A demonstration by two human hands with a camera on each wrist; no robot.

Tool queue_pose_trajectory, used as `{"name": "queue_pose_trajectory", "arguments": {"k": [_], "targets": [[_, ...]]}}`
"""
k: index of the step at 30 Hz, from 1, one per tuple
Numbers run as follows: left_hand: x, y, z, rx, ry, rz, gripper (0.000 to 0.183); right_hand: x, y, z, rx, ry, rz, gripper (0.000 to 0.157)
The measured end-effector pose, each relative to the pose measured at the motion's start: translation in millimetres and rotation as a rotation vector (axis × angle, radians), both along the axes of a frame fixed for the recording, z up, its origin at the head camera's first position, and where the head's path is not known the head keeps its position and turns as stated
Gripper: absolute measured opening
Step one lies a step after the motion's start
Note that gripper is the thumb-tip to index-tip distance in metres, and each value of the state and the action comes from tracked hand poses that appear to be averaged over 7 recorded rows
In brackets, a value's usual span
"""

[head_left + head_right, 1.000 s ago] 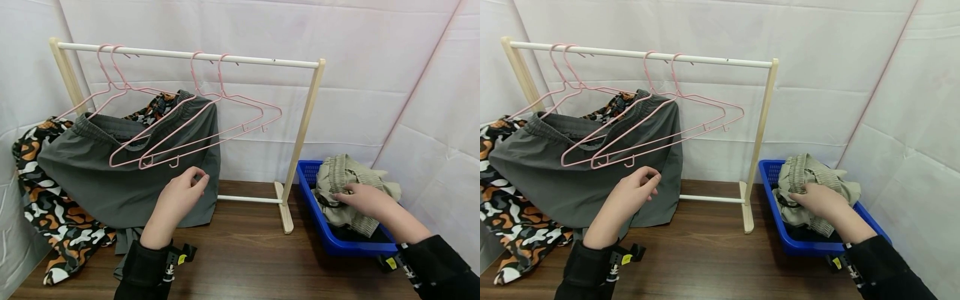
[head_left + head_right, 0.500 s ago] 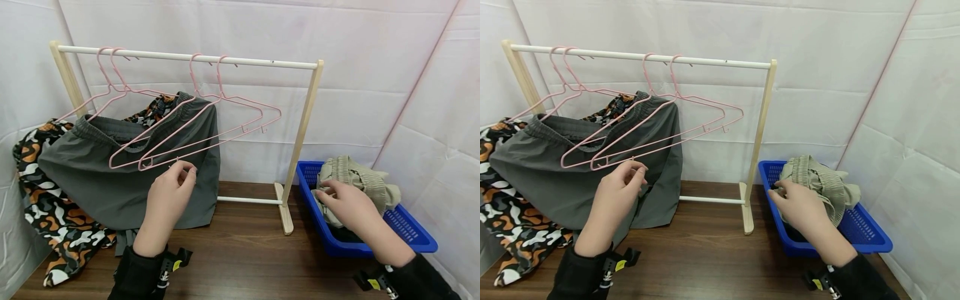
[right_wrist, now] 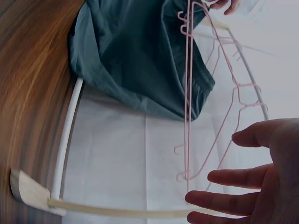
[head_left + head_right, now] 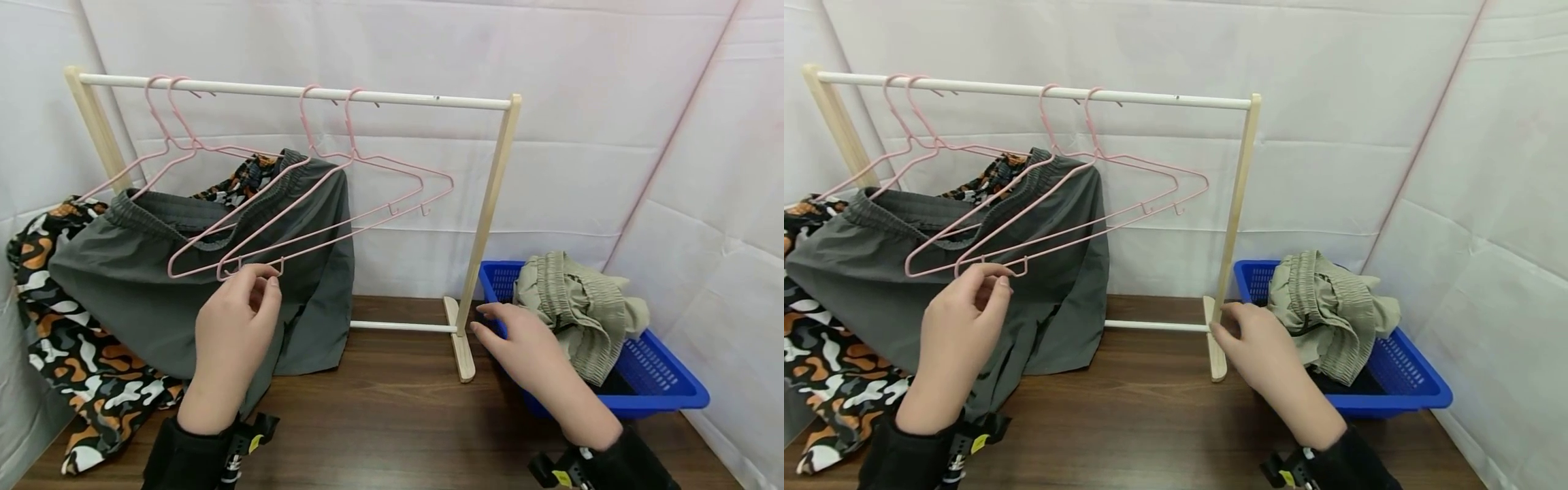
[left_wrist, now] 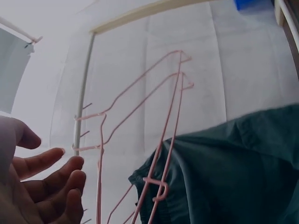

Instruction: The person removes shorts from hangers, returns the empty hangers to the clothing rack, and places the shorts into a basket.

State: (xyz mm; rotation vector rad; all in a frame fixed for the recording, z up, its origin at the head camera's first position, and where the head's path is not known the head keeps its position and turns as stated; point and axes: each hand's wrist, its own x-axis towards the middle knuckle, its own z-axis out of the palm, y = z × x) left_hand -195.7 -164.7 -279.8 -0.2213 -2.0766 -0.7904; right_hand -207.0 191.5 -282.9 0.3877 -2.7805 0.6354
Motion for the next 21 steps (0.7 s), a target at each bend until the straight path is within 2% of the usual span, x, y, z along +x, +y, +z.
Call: {"name": "queue_pose_trajectory", "arguments": {"k": [4,8,12,16,21], "targets": [[-1.5,-7.4,-1.2,-0.017,0.051,0.026,0.016,-3.5,-10.7,-9.7,0.004,0.054,0.015,0.042],[-3.2,-15.7,0.6,-0.022,0.085,0.063,0.016,-6.8,-22.9,-18.0,0.048,0.094,0.019,0.046],[-3.3,-26.7,3.1,0.007,0.125,0.089,0.019,-10.6,-32.7,-24.9,0.043,0.065,0.031,0.056],[-1.0,-39.9,-0.1,0.055,0.169,0.127,0.021,-13.1,-38.9,-30.4,0.032,0.009,0.022,0.063],[-0.2,-53.4,0.0,0.067,0.216,0.17,0.023,-14.6,-40.9,-28.9,0.047,-0.035,0.028,0.067]]}}
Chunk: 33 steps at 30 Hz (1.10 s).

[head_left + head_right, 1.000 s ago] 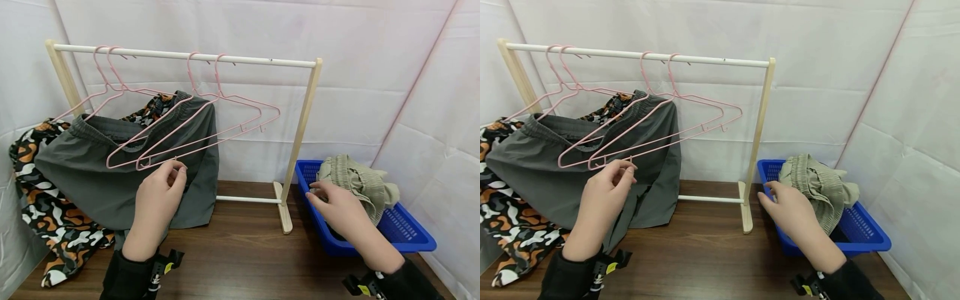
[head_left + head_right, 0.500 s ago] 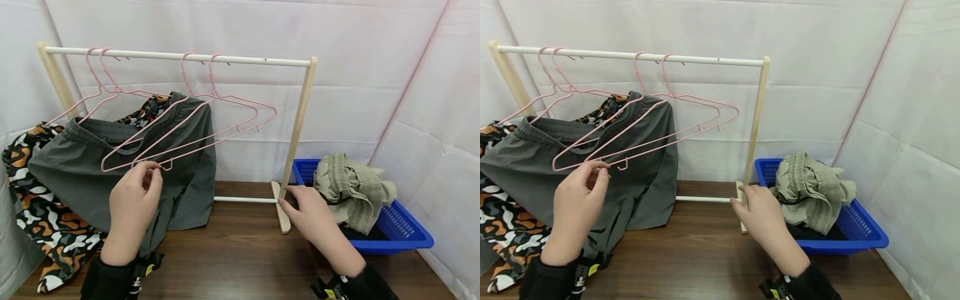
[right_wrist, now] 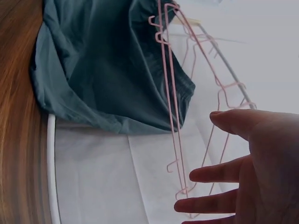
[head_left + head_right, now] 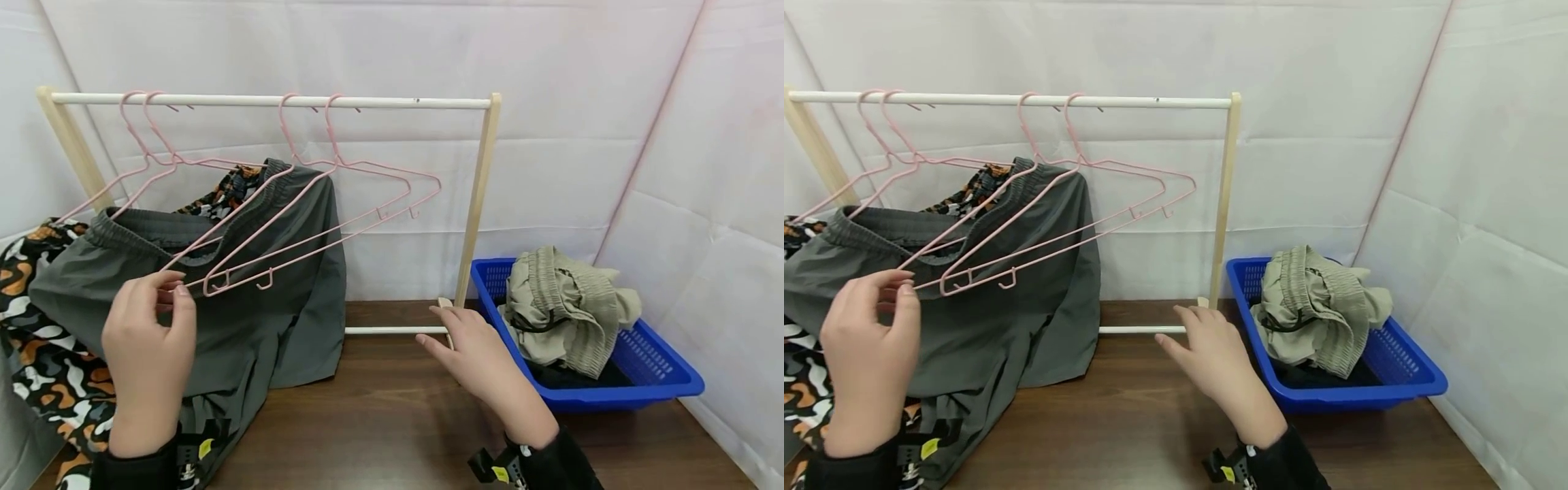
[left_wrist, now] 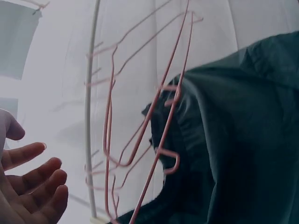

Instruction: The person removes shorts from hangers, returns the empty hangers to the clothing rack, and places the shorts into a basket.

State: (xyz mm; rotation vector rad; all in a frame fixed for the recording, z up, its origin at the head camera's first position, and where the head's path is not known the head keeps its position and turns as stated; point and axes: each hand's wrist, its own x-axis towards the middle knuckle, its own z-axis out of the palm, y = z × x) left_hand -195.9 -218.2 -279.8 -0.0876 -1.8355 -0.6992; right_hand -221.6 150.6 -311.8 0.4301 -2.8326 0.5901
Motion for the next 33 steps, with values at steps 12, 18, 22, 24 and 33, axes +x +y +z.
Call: {"name": "queue_pose_trajectory", "arguments": {"k": [12,18,22,24,33], "targets": [[3.7,-43.4,-1.9,0.065,-0.041,0.148,0.034,5.8,8.7,4.9,0.0,-0.005,0.056,0.072],[-1.4,-59.9,-8.9,0.091,-0.103,0.17,0.036,3.8,7.4,4.3,0.015,-0.045,0.052,0.072],[-5.6,-68.8,-13.9,0.113,-0.152,0.17,0.037,2.2,7.4,4.1,0.026,-0.039,0.052,0.069],[-6.9,-73.0,-16.4,0.121,-0.172,0.176,0.039,2.0,7.2,3.5,0.028,-0.04,0.05,0.069],[-10.2,-87.7,-26.5,0.219,-0.311,0.208,0.054,2.3,4.5,2.0,0.026,-0.052,0.053,0.068]]}}
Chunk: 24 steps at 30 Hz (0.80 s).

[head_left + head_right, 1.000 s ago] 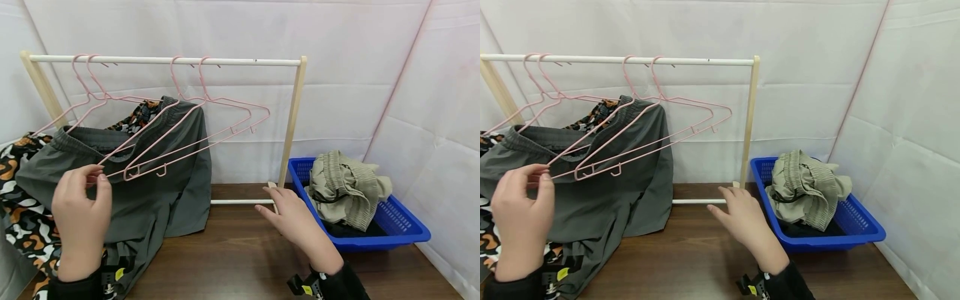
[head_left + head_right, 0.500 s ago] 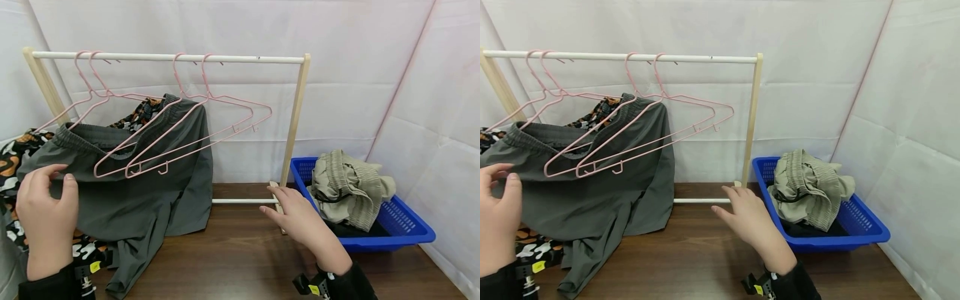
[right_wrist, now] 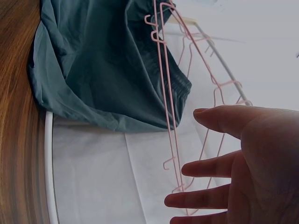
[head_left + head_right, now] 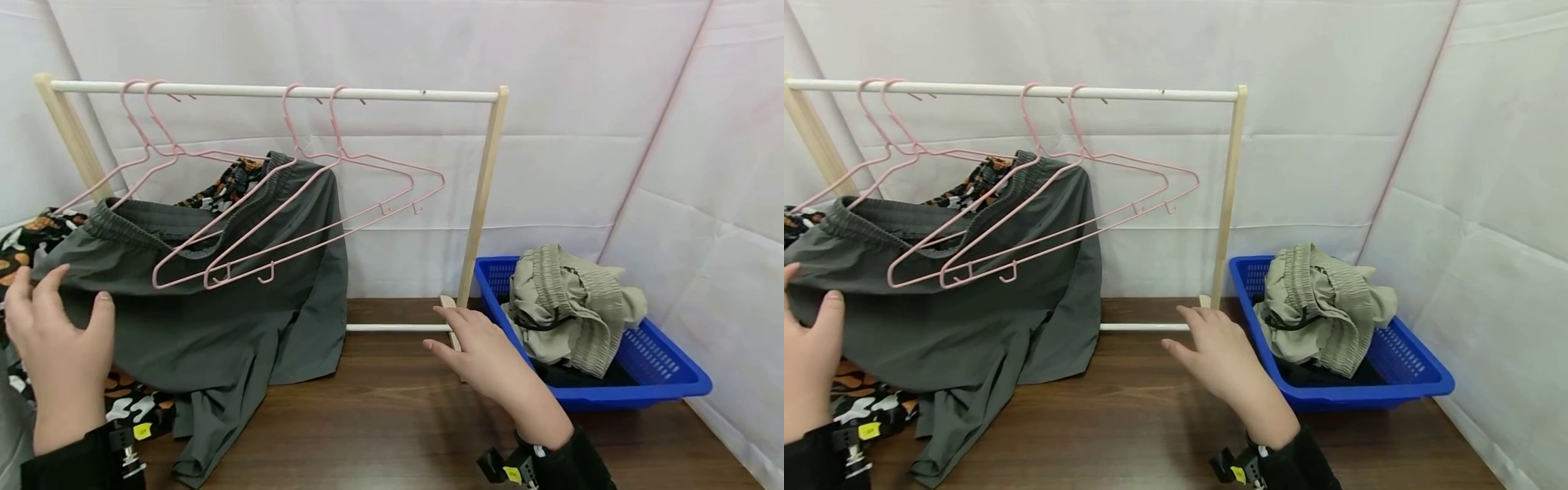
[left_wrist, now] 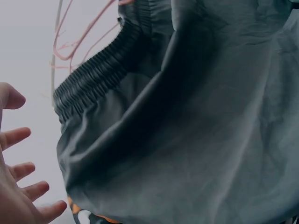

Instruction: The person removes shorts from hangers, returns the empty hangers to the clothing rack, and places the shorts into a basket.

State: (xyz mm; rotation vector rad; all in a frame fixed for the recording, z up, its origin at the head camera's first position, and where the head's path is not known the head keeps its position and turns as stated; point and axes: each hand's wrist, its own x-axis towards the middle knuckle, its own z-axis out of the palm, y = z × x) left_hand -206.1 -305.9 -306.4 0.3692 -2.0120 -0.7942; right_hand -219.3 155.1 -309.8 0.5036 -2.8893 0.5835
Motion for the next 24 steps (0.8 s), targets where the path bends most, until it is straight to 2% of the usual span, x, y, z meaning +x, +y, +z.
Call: {"name": "queue_pose_trajectory", "arguments": {"k": [15,19,24], "targets": [[-11.8,-22.5,-18.7,0.128,-0.161,-0.063,0.066,0.2,-3.0,-1.6,0.005,-0.012,0.0,0.065],[-13.7,-24.6,-22.0,0.166,-0.136,-0.05,0.066,-0.3,-3.2,-2.1,0.007,-0.005,-0.006,0.064],[-15.7,-24.9,-20.4,0.324,-0.093,-0.059,0.064,-0.8,-3.1,-2.2,0.007,-0.002,-0.011,0.065]]}}
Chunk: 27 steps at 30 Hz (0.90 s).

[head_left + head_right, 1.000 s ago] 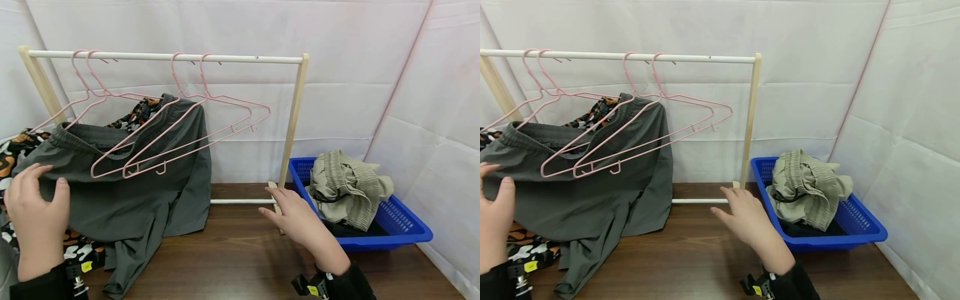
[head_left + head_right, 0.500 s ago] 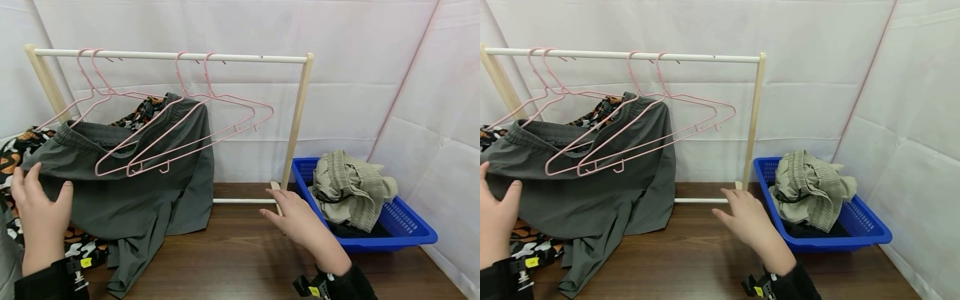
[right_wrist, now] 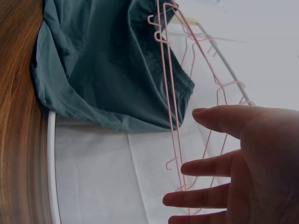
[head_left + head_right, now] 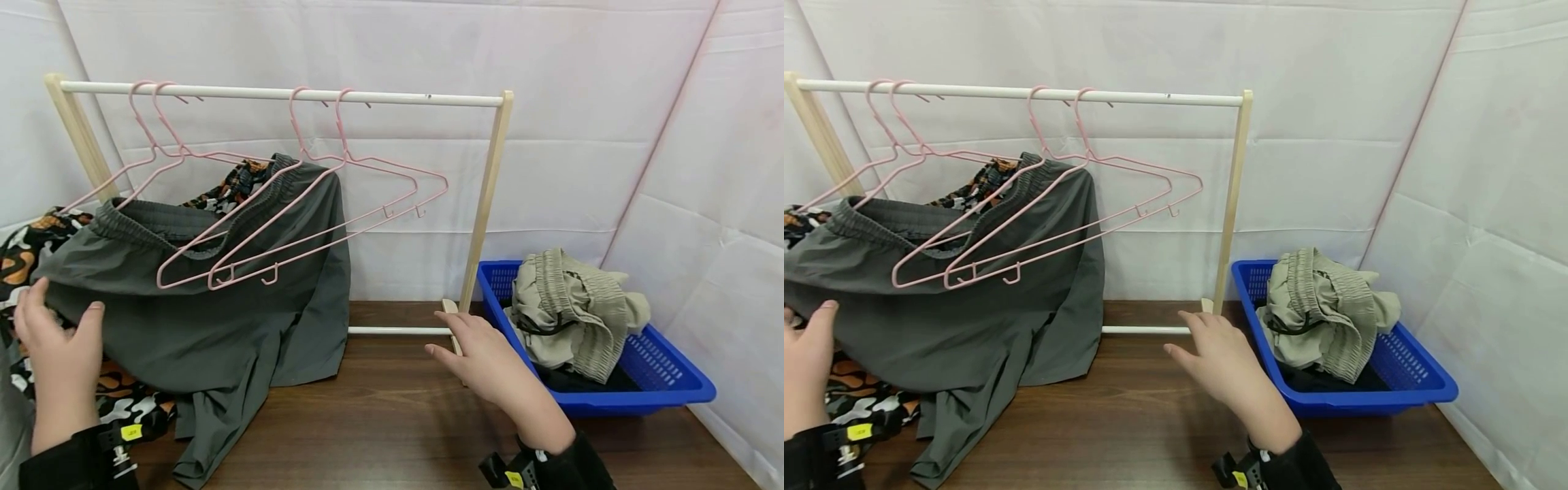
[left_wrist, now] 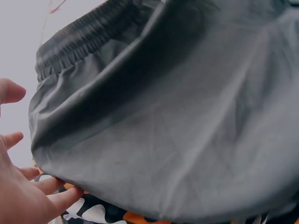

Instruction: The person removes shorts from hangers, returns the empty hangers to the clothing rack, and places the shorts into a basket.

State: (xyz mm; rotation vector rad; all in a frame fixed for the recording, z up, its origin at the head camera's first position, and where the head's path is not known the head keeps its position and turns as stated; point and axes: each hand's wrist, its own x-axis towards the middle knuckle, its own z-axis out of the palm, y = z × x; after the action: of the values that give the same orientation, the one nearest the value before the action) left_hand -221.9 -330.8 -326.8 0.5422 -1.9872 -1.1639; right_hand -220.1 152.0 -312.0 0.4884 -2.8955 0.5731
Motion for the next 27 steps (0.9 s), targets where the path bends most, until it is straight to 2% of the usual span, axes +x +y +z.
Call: {"name": "queue_pose_trajectory", "arguments": {"k": [4,9,19,23,27], "targets": [[0.2,1.9,4.6,0.137,0.015,0.005,0.062,-0.3,0.2,0.3,-0.001,-0.007,0.001,0.066],[2.2,4.7,5.8,0.17,0.042,0.026,0.059,-0.4,0.0,0.6,0.001,-0.009,0.005,0.065],[9.4,1.1,10.3,0.079,0.1,0.094,0.052,-1.0,-1.1,-0.3,0.007,-0.023,0.01,0.066],[11.6,3.7,16.7,0.022,0.088,0.096,0.046,-1.2,-1.4,-0.8,0.01,-0.025,0.014,0.066],[15.5,5.8,24.2,-0.081,0.06,0.083,0.043,-0.8,-2.2,-1.5,0.011,-0.028,0.014,0.065]]}}
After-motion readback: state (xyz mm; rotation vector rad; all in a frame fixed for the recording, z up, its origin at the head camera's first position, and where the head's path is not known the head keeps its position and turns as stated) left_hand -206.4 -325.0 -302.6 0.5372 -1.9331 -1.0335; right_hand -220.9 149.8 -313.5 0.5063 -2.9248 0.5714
